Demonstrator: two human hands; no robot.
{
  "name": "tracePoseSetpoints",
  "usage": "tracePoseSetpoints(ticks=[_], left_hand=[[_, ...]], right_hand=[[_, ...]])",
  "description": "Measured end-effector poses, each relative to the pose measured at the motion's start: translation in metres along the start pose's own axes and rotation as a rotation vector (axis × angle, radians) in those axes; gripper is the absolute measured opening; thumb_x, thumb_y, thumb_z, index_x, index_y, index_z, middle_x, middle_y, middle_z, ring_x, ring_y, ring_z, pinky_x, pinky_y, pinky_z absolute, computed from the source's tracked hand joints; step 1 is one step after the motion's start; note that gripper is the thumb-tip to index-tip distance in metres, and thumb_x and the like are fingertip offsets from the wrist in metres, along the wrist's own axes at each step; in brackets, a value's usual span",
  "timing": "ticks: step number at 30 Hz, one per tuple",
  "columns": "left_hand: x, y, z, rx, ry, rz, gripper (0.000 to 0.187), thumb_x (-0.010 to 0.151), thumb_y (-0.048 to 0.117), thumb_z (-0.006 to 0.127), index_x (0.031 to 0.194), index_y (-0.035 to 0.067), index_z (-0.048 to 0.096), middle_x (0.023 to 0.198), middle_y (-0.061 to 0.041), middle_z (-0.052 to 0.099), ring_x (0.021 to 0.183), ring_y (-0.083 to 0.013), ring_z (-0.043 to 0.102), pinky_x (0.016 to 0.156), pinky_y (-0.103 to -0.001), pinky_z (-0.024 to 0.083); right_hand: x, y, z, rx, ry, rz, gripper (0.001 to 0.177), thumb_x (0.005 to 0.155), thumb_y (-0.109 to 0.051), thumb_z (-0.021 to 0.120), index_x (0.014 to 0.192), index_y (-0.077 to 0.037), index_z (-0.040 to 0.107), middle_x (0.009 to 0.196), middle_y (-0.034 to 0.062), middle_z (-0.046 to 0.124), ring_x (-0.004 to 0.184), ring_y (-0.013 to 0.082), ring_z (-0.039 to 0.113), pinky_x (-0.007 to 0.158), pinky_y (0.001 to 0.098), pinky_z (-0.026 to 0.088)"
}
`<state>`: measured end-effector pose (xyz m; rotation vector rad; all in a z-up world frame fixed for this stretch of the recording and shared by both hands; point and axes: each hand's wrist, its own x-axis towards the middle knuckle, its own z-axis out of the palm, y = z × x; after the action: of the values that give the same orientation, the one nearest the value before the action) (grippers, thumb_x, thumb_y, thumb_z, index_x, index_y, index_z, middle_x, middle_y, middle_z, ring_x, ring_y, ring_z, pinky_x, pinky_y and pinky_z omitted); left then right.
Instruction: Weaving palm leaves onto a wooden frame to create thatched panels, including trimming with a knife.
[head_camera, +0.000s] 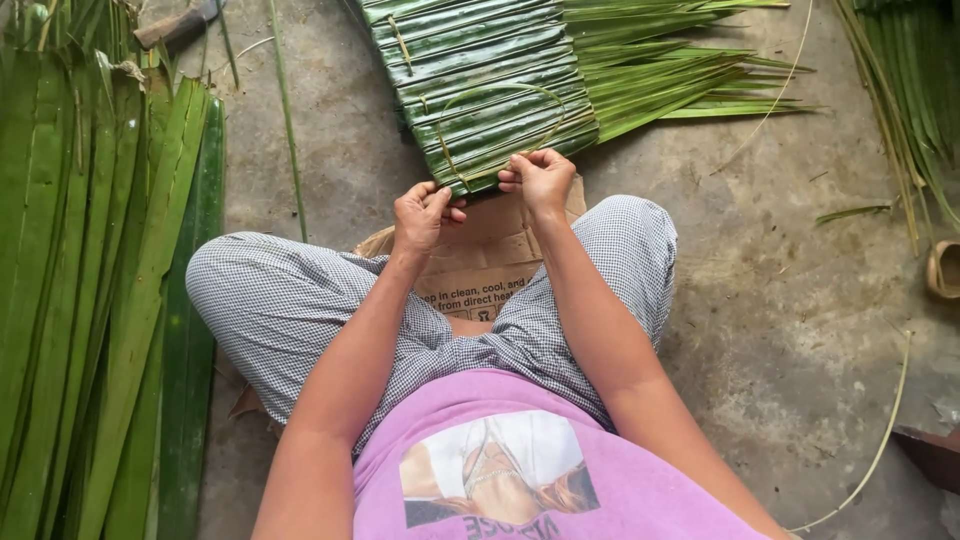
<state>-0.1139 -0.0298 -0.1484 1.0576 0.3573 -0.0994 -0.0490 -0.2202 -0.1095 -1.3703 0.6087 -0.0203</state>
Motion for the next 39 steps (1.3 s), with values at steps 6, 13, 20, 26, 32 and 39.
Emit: tracePoseSetpoints(ticks=[6,13,20,26,32,39], left_hand=[[-0.002,0.004,0.004,0.028,0.024,0.006,0.026,0.096,0.006,0.067,0.114,-0.010,0.057,0.082,-0.029,0.074,0.055,-0.0288,0.075,0.051,-0.039,0.066],[-0.003,0.005,0.012,0.065,0.061,0.010,0.028,0.093,0.005,0.070,0.112,-0.011,0.058,0.078,-0.024,0.074,0.052,-0.0248,0.073,0.047,-0.033,0.063],[0.008,-0.004,0.014,0.138,0.121,0.009,0.025,0.090,0.006,0.072,0.105,-0.010,0.060,0.070,-0.022,0.073,0.044,-0.0223,0.070,0.040,-0.032,0.061],[-0.003,0.014,0.030,0.307,0.207,0.033,0.017,0.086,0.006,0.071,0.096,-0.005,0.064,0.061,-0.014,0.072,0.039,-0.0158,0.066,0.038,-0.027,0.057],[-0.006,0.015,0.028,0.359,0.183,0.081,0.014,0.087,0.011,0.072,0.094,0.000,0.068,0.055,-0.008,0.070,0.039,-0.0124,0.065,0.039,-0.025,0.054],[-0.006,0.015,0.020,0.364,0.087,0.097,0.017,0.093,0.013,0.070,0.103,0.000,0.067,0.059,-0.010,0.072,0.050,-0.0131,0.072,0.052,-0.022,0.057]], right_hand=[[0.004,-0.015,-0.009,-0.099,0.002,-0.153,0.008,0.089,0.003,0.070,0.090,0.006,0.064,0.072,0.0253,0.070,0.058,0.0357,0.075,0.050,0.0420,0.069],[-0.037,-0.045,0.016,-0.249,0.044,-0.366,0.004,0.084,0.005,0.072,0.081,0.004,0.069,0.070,0.0204,0.072,0.055,0.0240,0.075,0.047,0.0298,0.066],[-0.041,-0.043,0.021,-0.302,0.069,-0.453,0.005,0.083,0.005,0.073,0.080,0.002,0.071,0.068,0.0171,0.073,0.053,0.0189,0.074,0.046,0.0255,0.065],[-0.036,-0.041,0.018,-0.242,0.061,-0.356,0.003,0.085,0.006,0.070,0.082,0.005,0.069,0.068,0.0227,0.072,0.053,0.0235,0.075,0.047,0.0276,0.067],[-0.027,-0.022,0.015,-0.187,0.066,-0.274,0.005,0.085,0.006,0.070,0.082,0.007,0.067,0.067,0.0255,0.070,0.053,0.0271,0.074,0.046,0.0310,0.067],[-0.019,-0.004,0.007,-0.048,0.079,-0.056,0.011,0.087,0.004,0.070,0.090,0.009,0.061,0.071,0.0302,0.069,0.056,0.0354,0.074,0.049,0.0416,0.068]])
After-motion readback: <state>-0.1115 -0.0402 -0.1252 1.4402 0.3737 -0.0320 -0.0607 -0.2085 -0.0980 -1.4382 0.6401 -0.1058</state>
